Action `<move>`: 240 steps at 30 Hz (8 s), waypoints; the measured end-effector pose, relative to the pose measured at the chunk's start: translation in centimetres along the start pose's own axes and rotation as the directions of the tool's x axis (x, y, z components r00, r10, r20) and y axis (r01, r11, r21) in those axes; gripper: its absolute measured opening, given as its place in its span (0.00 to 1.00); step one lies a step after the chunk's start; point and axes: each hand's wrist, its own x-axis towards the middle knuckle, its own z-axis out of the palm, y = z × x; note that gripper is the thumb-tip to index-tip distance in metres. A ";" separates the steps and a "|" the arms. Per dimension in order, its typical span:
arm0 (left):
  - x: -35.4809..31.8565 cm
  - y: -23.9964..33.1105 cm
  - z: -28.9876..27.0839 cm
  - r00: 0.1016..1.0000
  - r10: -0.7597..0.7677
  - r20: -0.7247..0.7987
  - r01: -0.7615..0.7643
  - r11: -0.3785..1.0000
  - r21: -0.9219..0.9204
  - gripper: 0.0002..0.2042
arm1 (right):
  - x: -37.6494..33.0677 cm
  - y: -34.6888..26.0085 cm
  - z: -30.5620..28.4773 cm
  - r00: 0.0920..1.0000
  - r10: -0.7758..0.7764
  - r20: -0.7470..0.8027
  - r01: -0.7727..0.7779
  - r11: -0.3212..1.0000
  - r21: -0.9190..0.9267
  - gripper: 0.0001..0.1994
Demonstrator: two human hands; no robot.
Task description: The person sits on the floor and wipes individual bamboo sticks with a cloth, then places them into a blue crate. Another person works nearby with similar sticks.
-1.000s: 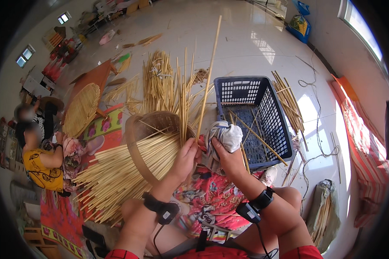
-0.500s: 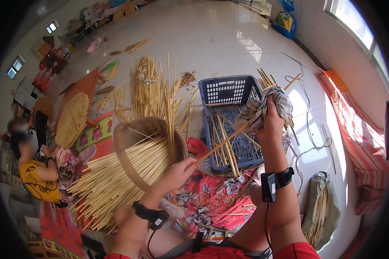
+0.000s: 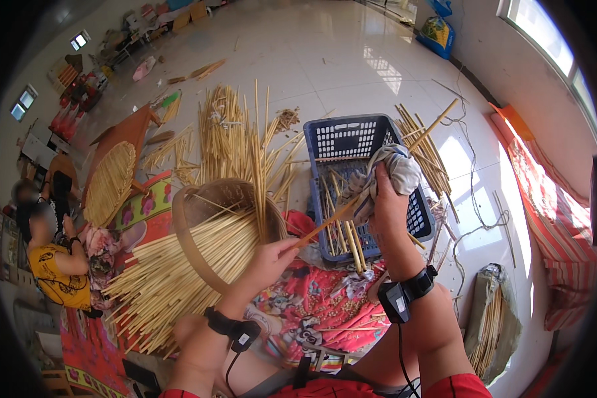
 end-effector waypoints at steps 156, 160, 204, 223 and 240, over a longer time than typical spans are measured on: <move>11.9 -18.9 -2.5 0.715 -0.151 -0.683 0.542 0.737 0.404 0.08 | 2.2 -3.5 0.0 0.962 0.259 0.083 -0.270 0.946 0.179 0.09; 11.1 -15.3 -3.3 0.731 0.001 -0.683 0.419 0.789 0.449 0.08 | 1.8 -3.1 0.5 0.955 0.276 0.105 -0.290 0.943 0.165 0.09; -0.9 2.2 -4.5 0.801 -0.117 0.588 0.430 0.795 -0.428 0.08 | 2.4 -2.7 -0.9 0.996 0.043 0.084 -0.058 0.981 0.184 0.13; -0.2 0.9 -1.1 0.963 -0.093 0.252 0.092 0.996 0.015 0.10 | 3.6 -0.6 -2.2 0.994 0.000 -0.105 0.006 0.999 0.054 0.15; 1.1 1.4 -1.1 0.921 -0.104 0.377 0.235 0.917 -0.323 0.14 | -7.3 3.6 2.9 0.857 0.410 0.311 -0.293 0.885 -0.361 0.20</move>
